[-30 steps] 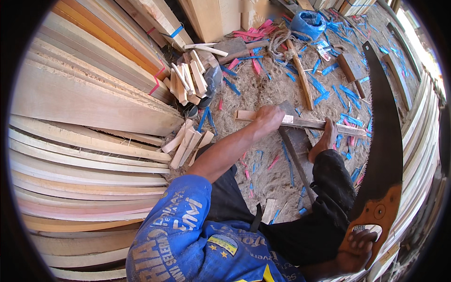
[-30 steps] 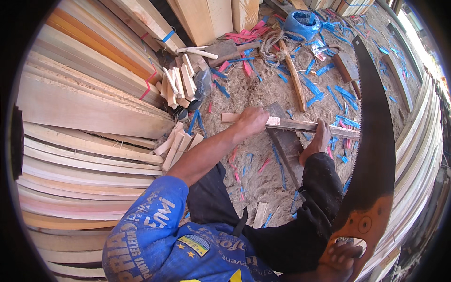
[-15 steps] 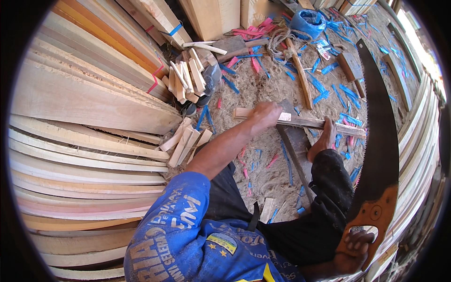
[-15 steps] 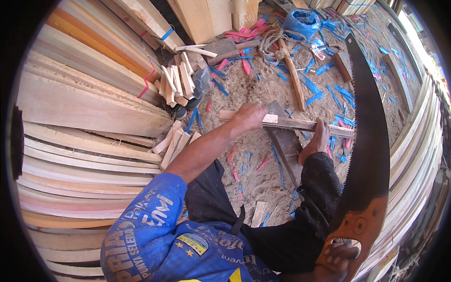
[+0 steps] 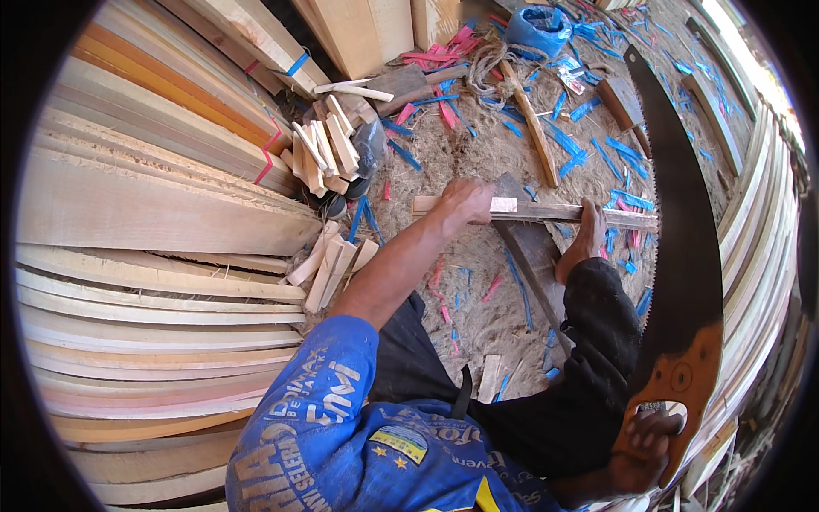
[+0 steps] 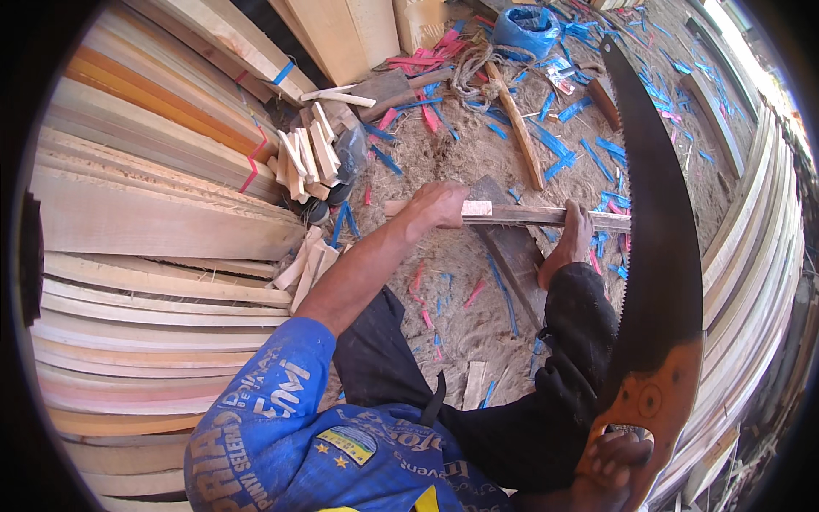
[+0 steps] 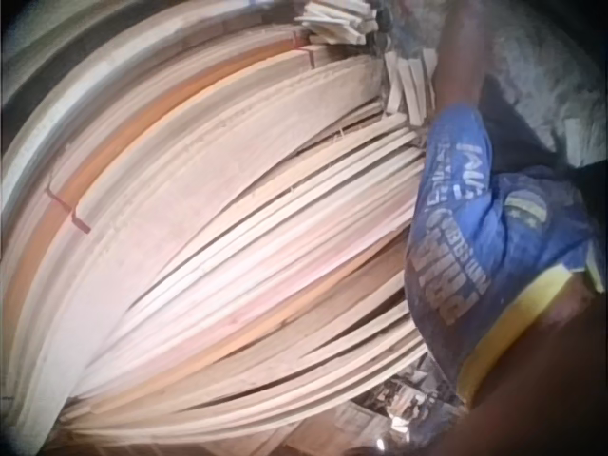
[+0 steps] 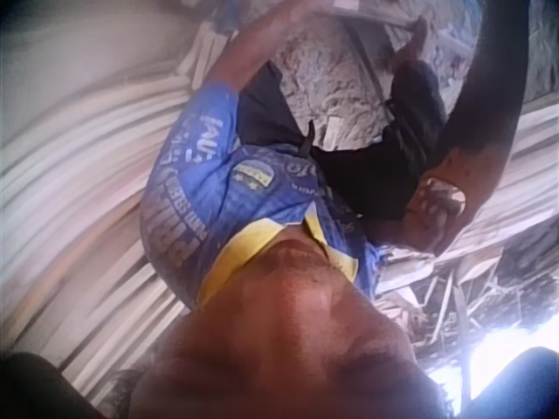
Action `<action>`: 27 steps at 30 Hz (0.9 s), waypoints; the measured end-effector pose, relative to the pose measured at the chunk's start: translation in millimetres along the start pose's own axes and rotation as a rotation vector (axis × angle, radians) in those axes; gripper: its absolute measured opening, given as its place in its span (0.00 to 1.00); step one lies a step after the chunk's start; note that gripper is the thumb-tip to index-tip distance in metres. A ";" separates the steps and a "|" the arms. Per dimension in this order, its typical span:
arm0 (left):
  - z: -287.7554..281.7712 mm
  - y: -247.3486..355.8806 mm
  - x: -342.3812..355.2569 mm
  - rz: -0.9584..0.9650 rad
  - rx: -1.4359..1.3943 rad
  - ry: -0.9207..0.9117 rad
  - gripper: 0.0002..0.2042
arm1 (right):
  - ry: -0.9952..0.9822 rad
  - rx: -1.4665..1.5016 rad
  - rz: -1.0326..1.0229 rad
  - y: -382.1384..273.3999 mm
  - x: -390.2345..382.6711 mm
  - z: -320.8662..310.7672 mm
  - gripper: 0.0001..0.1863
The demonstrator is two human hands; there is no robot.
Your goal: The person uses a hand saw to cut thin wooden strips into smaller pieces. They hold the wood with one hand and saw with the other, placing the cut pieces into a pile.
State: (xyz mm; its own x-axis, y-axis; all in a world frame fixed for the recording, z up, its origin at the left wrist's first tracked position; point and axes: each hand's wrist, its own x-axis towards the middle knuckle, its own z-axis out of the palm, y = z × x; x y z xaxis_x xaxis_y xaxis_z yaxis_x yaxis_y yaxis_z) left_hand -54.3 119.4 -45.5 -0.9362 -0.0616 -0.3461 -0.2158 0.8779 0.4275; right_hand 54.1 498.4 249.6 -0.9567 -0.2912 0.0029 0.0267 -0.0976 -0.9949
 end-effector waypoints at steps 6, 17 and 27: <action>-16.8 8.9 8.0 -0.062 0.082 -0.287 0.16 | 0.084 -0.022 0.002 -0.5 -3.4 6.6 0.12; 31.8 -38.8 -5.5 -0.095 0.071 -0.203 0.15 | 0.274 -0.286 -0.129 -12.5 -7.5 56.4 0.39; 32.0 -76.2 -38.0 -0.064 0.106 -0.186 0.16 | -0.097 -0.656 -0.032 99.3 -58.4 97.5 0.31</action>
State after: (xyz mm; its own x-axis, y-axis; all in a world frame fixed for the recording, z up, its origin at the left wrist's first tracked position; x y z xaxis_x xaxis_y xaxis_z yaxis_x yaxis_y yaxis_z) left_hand 6.6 70.1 -91.6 -0.8519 -0.0389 -0.5222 -0.2339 0.9205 0.3131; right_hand 140.9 412.9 160.5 -0.9230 -0.3846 0.0118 -0.2122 0.4831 -0.8494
